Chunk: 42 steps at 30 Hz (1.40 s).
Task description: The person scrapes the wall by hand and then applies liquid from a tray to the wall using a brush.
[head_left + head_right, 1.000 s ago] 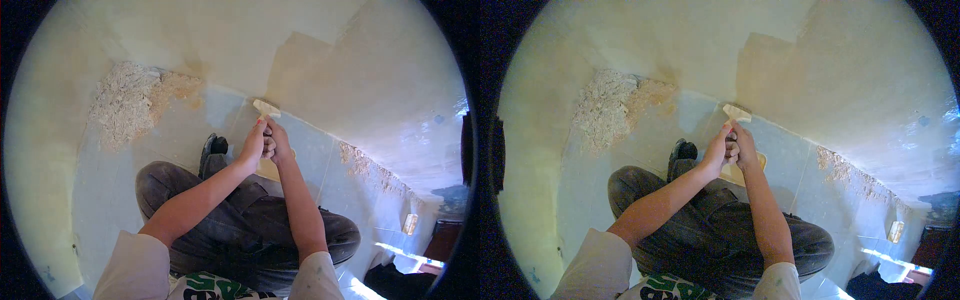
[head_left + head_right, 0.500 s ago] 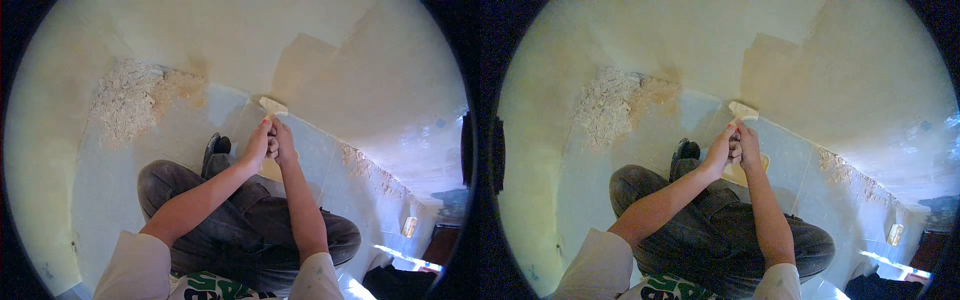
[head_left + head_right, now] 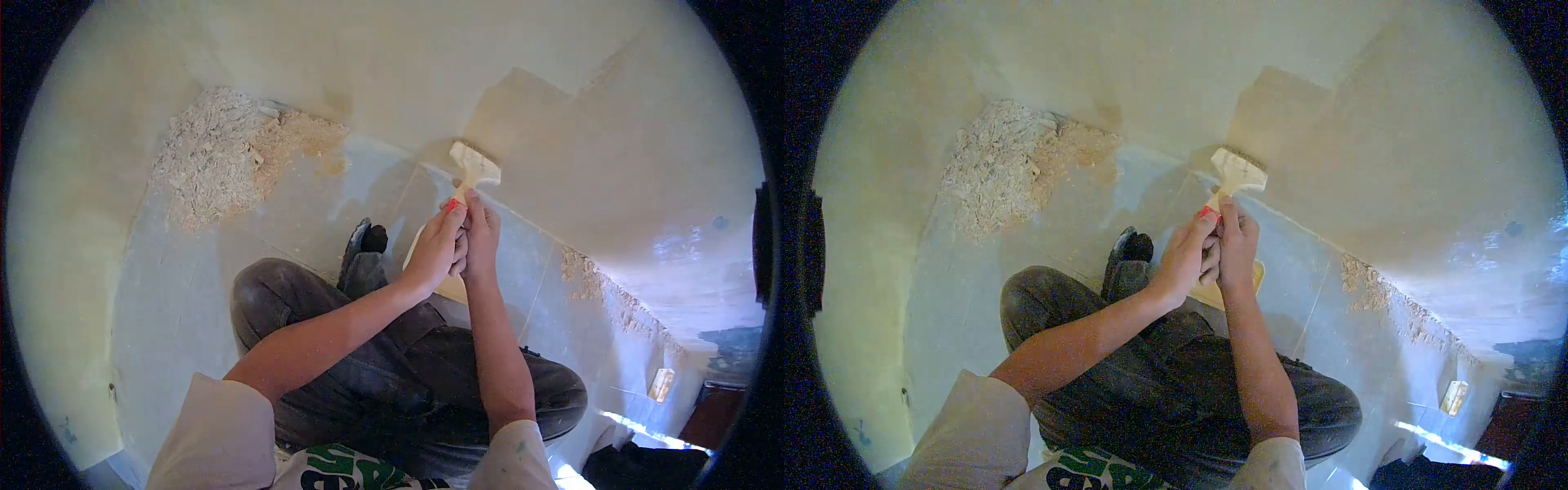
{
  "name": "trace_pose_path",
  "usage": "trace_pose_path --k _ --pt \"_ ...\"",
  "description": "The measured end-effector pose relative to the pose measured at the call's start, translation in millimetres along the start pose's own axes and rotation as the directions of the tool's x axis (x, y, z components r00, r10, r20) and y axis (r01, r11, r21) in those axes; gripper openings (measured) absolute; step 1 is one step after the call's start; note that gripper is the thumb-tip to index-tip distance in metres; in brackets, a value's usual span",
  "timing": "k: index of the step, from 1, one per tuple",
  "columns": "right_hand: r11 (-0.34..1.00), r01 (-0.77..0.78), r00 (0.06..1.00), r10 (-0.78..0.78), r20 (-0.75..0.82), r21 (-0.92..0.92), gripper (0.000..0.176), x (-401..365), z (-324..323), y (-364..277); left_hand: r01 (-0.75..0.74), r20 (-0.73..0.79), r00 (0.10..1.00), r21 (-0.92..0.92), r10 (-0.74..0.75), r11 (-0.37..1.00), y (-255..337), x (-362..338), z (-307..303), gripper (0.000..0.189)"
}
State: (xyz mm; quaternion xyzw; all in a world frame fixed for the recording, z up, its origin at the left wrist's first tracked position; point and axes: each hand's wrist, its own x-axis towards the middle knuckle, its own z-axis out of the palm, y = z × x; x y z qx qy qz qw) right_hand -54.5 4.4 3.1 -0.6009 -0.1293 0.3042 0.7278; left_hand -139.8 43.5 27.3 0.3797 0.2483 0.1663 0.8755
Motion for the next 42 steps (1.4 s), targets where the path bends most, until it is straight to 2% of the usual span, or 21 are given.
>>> trace_pose_path --k 3,4,8,13,16,23,25,29,31,32,34,37,42 --pt "0.998 0.056 0.998 -0.055 0.032 -0.032 0.031 -5.3 1.3 -9.8 -0.025 0.008 1.0 0.002 0.025 1.0 3.5 -4.9 2.3 0.028" --pt "0.995 0.085 0.995 -0.082 0.057 -0.053 0.04 -6.5 1.2 -12.0 -0.04 0.017 0.999 0.007 0.04 0.999 4.5 -6.2 2.7 0.027" --pt "0.981 0.137 0.99 -0.133 0.039 -0.14 0.04 -7.0 0.7 -15.4 -0.106 0.057 0.993 0.005 0.105 0.994 9.4 -11.9 5.6 0.03" --pt "0.958 0.232 0.973 -0.226 0.055 -0.169 0.04 -16.1 7.1 -34.1 -0.163 0.171 0.974 0.065 0.15 0.984 14.5 -18.3 5.8 0.032" --pt "0.941 0.295 0.955 -0.287 0.071 -0.167 0.04 -17.9 10.0 -41.1 -0.207 0.235 0.953 0.039 0.192 0.978 13.2 -17.5 5.2 0.034" --pt "0.915 0.338 0.94 -0.321 0.112 -0.219 0.04 -18.6 5.9 -51.2 -0.215 0.307 0.932 0.036 0.194 0.976 16.3 -15.9 4.9 0.038" --pt "0.928 0.268 0.962 -0.242 0.129 -0.257 0.041 -21.5 5.1 -55.6 -0.226 0.304 0.932 0.066 0.197 0.972 17.4 -16.0 3.9 0.039" --pt "0.919 0.31 0.947 -0.277 0.16 -0.243 0.041 -21.9 8.0 -59.9 -0.251 0.313 0.924 0.066 0.219 0.966 19.6 -16.0 3.9 0.038" --pt "0.944 0.213 0.975 -0.19 0.112 -0.252 0.041 -29.2 12.5 -70.2 -0.228 0.324 0.924 0.037 0.205 0.973 21.9 -18.5 5.2 0.035" --pt "0.943 0.214 0.975 -0.191 0.114 -0.253 0.041 -30.3 14.6 -71.9 -0.23 0.323 0.924 0.035 0.207 0.973 21.9 -18.2 5.4 0.035" --pt "0.932 0.306 0.952 -0.293 0.091 -0.197 0.036 -32.4 19.3 -73.8 -0.308 0.292 0.921 0.144 0.257 0.94 21.9 -17.6 4.9 0.036" --pt "0.932 0.307 0.952 -0.297 0.076 -0.194 0.036 -38.3 26.5 -80.8 -0.277 0.297 0.931 0.191 0.213 0.942 22.6 -19.2 3.6 0.035" --pt "0.899 0.362 0.932 -0.355 0.073 -0.249 0.036 -37.6 27.6 -76.5 -0.262 0.306 0.929 0.146 0.208 0.954 20.7 -20.3 4.5 0.035"
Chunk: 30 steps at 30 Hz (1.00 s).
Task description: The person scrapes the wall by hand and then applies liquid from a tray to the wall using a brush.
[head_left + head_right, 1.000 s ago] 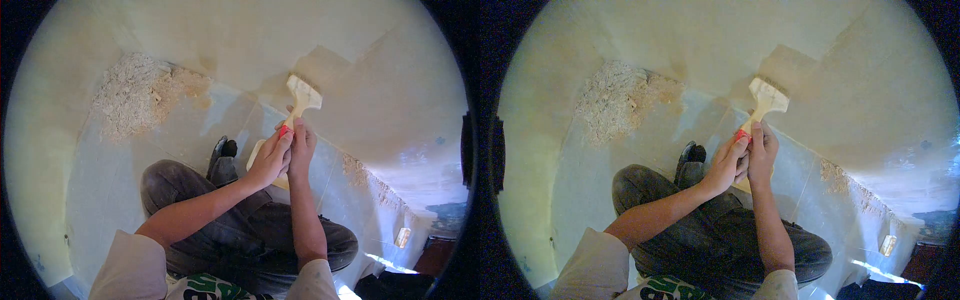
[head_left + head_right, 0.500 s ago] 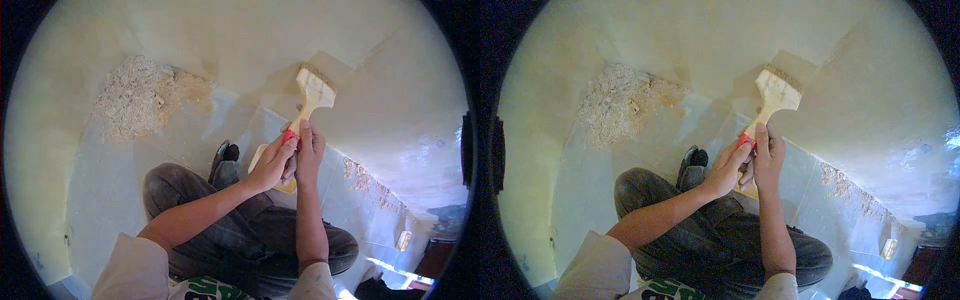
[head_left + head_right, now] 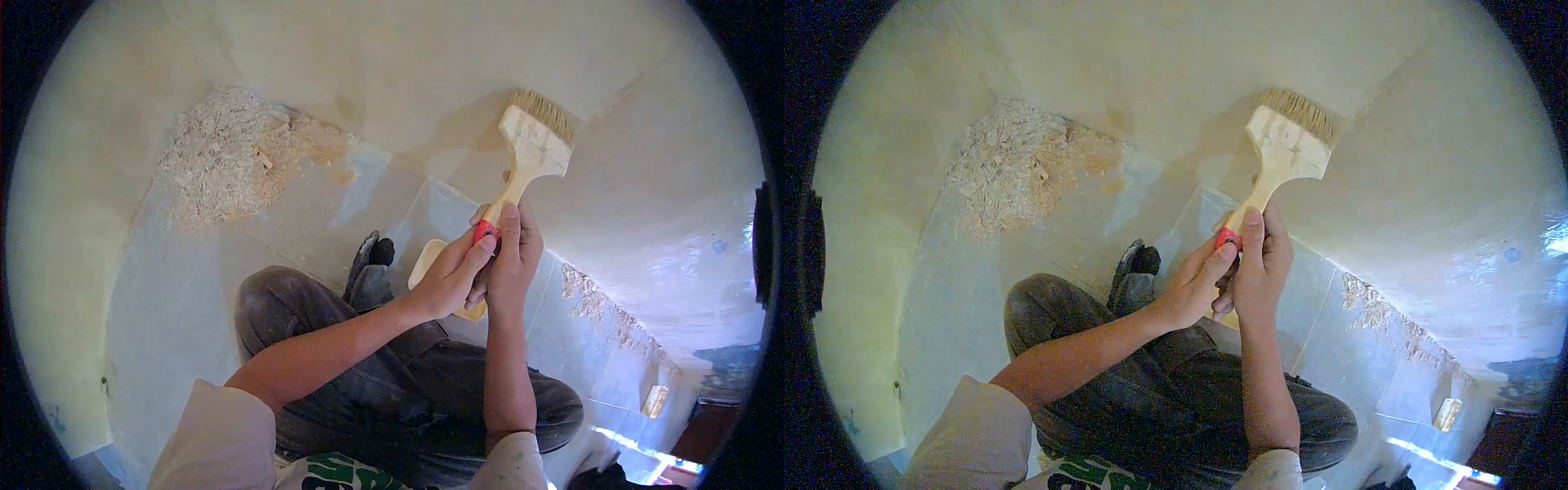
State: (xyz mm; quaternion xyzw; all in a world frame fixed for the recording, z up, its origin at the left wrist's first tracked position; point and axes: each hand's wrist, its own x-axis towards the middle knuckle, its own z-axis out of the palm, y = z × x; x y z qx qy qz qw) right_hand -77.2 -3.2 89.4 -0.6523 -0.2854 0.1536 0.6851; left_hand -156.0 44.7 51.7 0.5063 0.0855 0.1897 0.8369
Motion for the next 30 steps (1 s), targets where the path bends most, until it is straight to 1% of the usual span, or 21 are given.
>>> trace_pose_path --k 5,7,11,13,14,16,20,22,26,28,29,30 --pt "1.0 -0.005 1.0 0.005 0.011 0.008 0.037 -0.1 -3.6 -0.6 -0.024 0.019 1.0 0.033 0.024 0.999 3.4 0.7 1.5 0.034" --pt "0.999 -0.05 0.998 0.05 0.031 -0.006 0.039 0.7 -3.9 -1.3 -0.013 -0.043 0.999 0.033 0.014 0.999 1.9 2.0 2.9 0.036" --pt "0.999 -0.046 0.999 0.046 0.001 0.009 0.037 -1.6 2.6 5.9 -0.004 -0.056 0.998 0.003 0.004 1.0 -6.3 4.1 -3.3 0.035" --pt "1.0 -0.012 0.999 0.012 -0.051 0.0 0.036 -1.7 3.9 9.0 0.147 -0.016 0.989 -0.021 -0.147 0.989 -3.8 2.9 -6.4 0.036" --pt "1.0 -0.01 0.999 0.01 -0.053 0.0 0.036 -1.4 2.9 12.5 0.147 -0.014 0.989 -0.02 -0.147 0.989 -3.7 3.1 -5.9 0.036" --pt "0.997 0.069 0.996 -0.066 -0.067 0.035 0.043 -1.3 -0.2 18.8 0.09 -0.035 0.995 0.026 -0.089 0.996 -4.5 2.6 -4.1 0.035" --pt "0.993 0.103 0.989 -0.096 -0.114 0.053 0.044 -0.7 0.9 17.0 0.098 -0.016 0.995 0.012 -0.098 0.995 -4.3 5.0 -5.9 0.036" --pt "1.0 -0.006 0.994 0.009 -0.105 0.029 0.044 0.2 -1.2 17.3 0.127 -0.018 0.992 0.011 -0.127 0.992 -4.2 7.1 -6.4 0.037" --pt "1.0 -0.021 0.994 0.023 -0.111 0.018 0.044 1.5 0.6 25.3 0.14 -0.045 0.989 -0.01 -0.14 0.99 -7.0 10.3 -9.2 0.039" --pt "0.999 -0.029 0.994 0.032 -0.107 0.034 0.043 3.4 0.0 29.2 0.179 -0.003 0.984 -0.083 -0.18 0.98 -3.3 10.9 -8.9 0.039" --pt "0.999 -0.027 0.994 0.03 -0.11 0.033 0.043 3.8 -1.4 33.0 0.178 0.0 0.984 -0.082 -0.179 0.981 -4.7 11.2 -9.2 0.039" --pt "0.999 -0.03 0.993 0.028 -0.117 -0.018 0.043 4.3 -3.6 37.6 0.187 0.002 0.982 -0.105 -0.188 0.977 -7.9 11.5 -9.5 0.039"
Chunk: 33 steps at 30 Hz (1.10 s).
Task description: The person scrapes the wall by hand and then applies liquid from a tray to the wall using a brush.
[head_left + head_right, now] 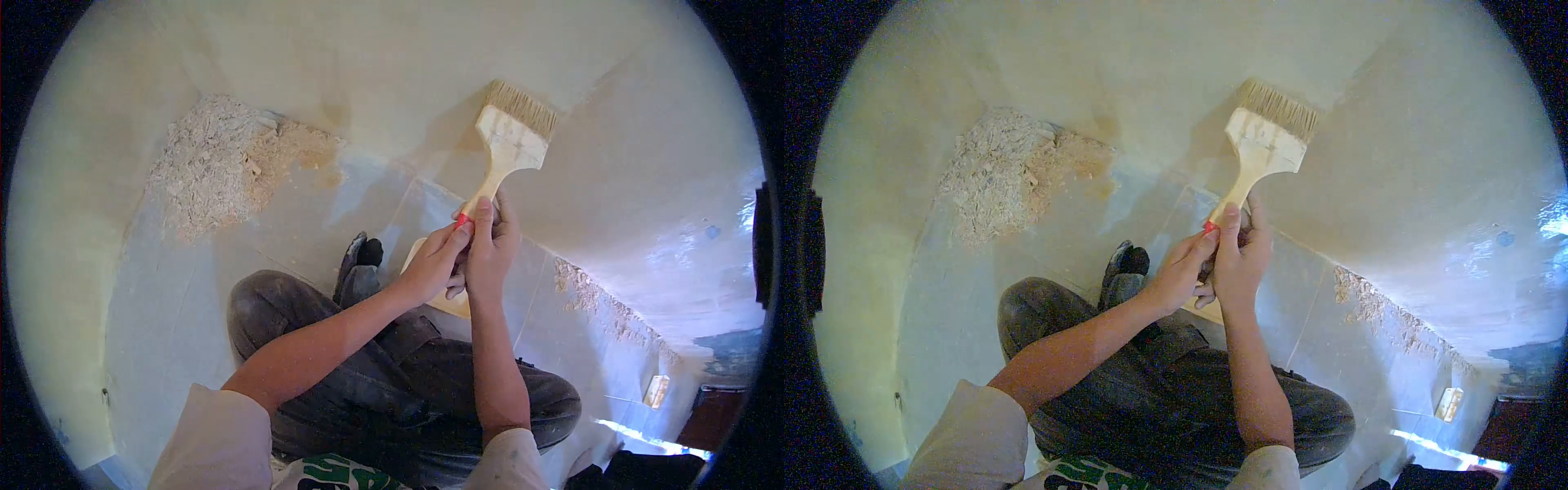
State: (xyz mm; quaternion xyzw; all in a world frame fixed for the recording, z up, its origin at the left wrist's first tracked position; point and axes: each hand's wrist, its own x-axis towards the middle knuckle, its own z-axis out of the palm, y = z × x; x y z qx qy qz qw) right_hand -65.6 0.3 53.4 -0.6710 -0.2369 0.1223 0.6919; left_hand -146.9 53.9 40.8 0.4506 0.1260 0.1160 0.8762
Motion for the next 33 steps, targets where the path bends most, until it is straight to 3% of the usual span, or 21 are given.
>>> trace_pose_path --k 11,19,25,33 --pt "0.996 -0.083 0.997 0.083 -0.009 -0.033 0.041 2.3 -4.5 19.0 0.034 -0.031 0.999 -0.053 -0.035 0.998 -19.3 1.3 -3.9 0.038" --pt "0.988 -0.141 0.989 0.144 0.036 -0.068 0.038 1.4 -7.1 31.2 0.065 -0.146 0.987 -0.024 -0.068 0.998 -30.7 -1.4 -3.3 0.042" --pt "0.986 -0.134 0.99 0.138 0.034 -0.098 0.037 2.4 -12.1 41.6 0.13 -0.23 0.962 -0.097 -0.15 0.987 -33.1 -0.6 4.8 0.039" --pt "0.975 -0.089 0.996 0.093 0.013 -0.202 0.037 -4.4 -12.4 42.3 0.086 -0.208 0.974 -0.028 -0.09 0.996 -58.6 10.5 -3.8 0.034"
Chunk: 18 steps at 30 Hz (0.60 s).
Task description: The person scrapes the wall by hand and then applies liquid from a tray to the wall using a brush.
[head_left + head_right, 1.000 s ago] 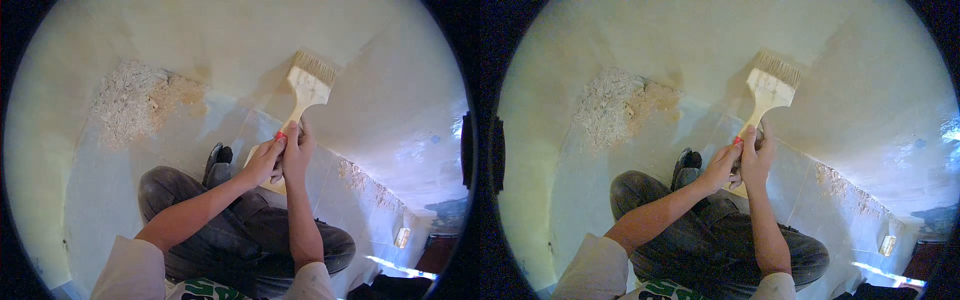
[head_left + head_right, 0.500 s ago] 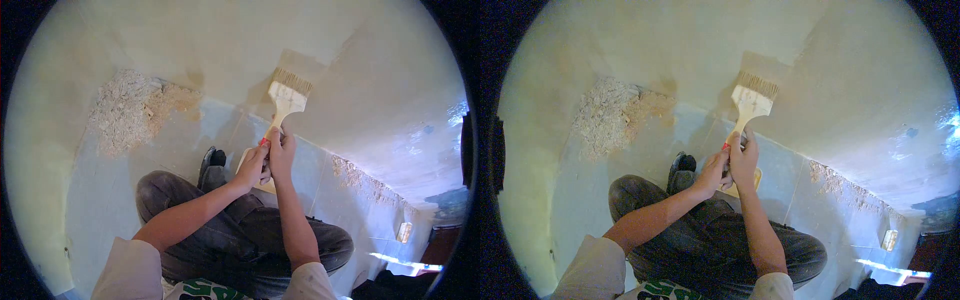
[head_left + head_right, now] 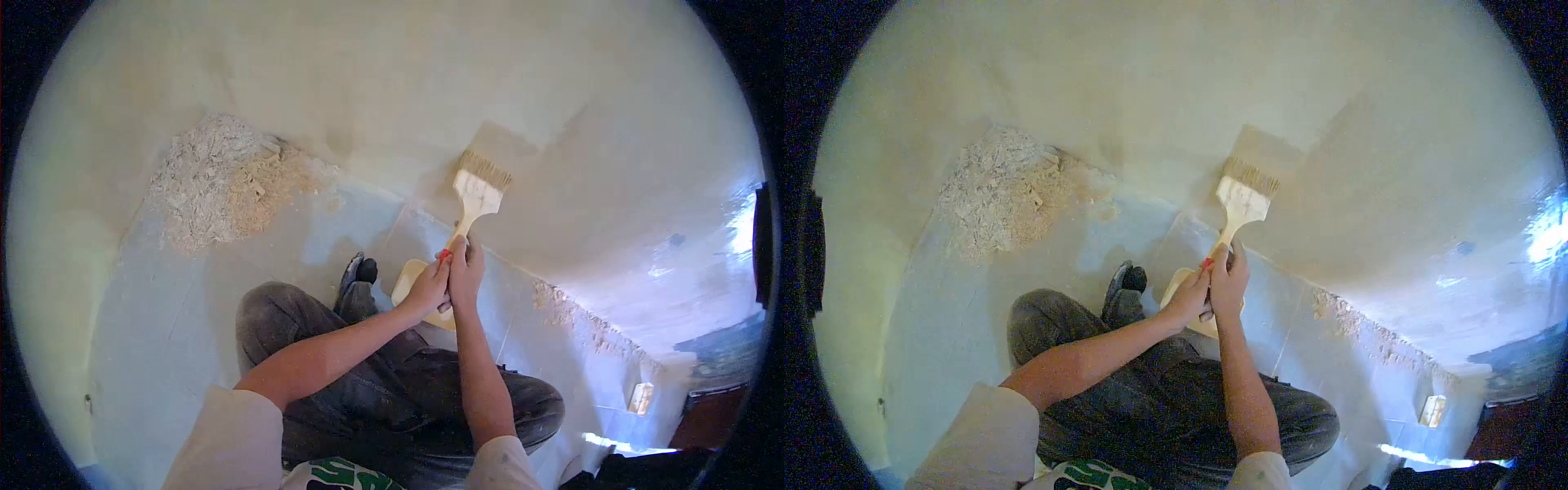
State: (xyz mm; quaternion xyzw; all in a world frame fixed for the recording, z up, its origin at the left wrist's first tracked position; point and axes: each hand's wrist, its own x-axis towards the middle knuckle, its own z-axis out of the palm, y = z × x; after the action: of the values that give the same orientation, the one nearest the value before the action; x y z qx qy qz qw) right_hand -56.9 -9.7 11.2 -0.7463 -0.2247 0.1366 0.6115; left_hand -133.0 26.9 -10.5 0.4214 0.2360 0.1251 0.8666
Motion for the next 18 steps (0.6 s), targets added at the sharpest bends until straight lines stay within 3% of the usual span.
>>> trace_pose_path --k 5,7,9,11,13,16,18 --pt "0.978 0.051 0.993 -0.07 -0.091 -0.204 0.039 -1.1 -7.3 5.3 0.003 0.071 0.997 0.038 -0.006 0.999 4.5 -6.4 3.2 0.034" --pt "0.922 0.132 0.988 -0.153 -0.029 -0.365 0.041 0.1 -16.4 2.1 -0.019 0.142 0.99 0.009 0.018 1.0 14.5 -16.8 7.7 0.033" --pt "0.926 0.112 0.986 -0.147 -0.074 -0.36 0.043 -10.7 -29.6 -31.9 -0.087 0.233 0.97 0.077 0.067 0.993 20.7 -22.9 14.4 0.031" --pt "0.956 0.059 0.998 -0.047 0.05 -0.288 0.044 -18.7 -49.9 -56.9 -0.189 0.343 0.931 0.168 0.122 0.968 23.6 -32.9 20.5 0.031" --pt "0.916 0.075 0.996 -0.046 0.082 -0.394 0.048 -28.1 -72.9 -63.4 -0.127 0.362 0.929 0.129 0.073 0.983 21.1 -47.8 32.7 0.035" --pt "0.911 0.032 0.996 0.008 0.094 -0.412 0.064 -53.1 -96.4 -75.2 -0.263 0.384 0.917 0.384 0.106 0.885 9.2 -68.8 39.3 0.046" --pt "0.87 0.094 0.994 -0.052 0.099 -0.484 0.062 -65.7 -114.4 -69.7 -0.346 0.448 0.887 0.486 0.111 0.803 6.8 -80.1 41.0 0.047"
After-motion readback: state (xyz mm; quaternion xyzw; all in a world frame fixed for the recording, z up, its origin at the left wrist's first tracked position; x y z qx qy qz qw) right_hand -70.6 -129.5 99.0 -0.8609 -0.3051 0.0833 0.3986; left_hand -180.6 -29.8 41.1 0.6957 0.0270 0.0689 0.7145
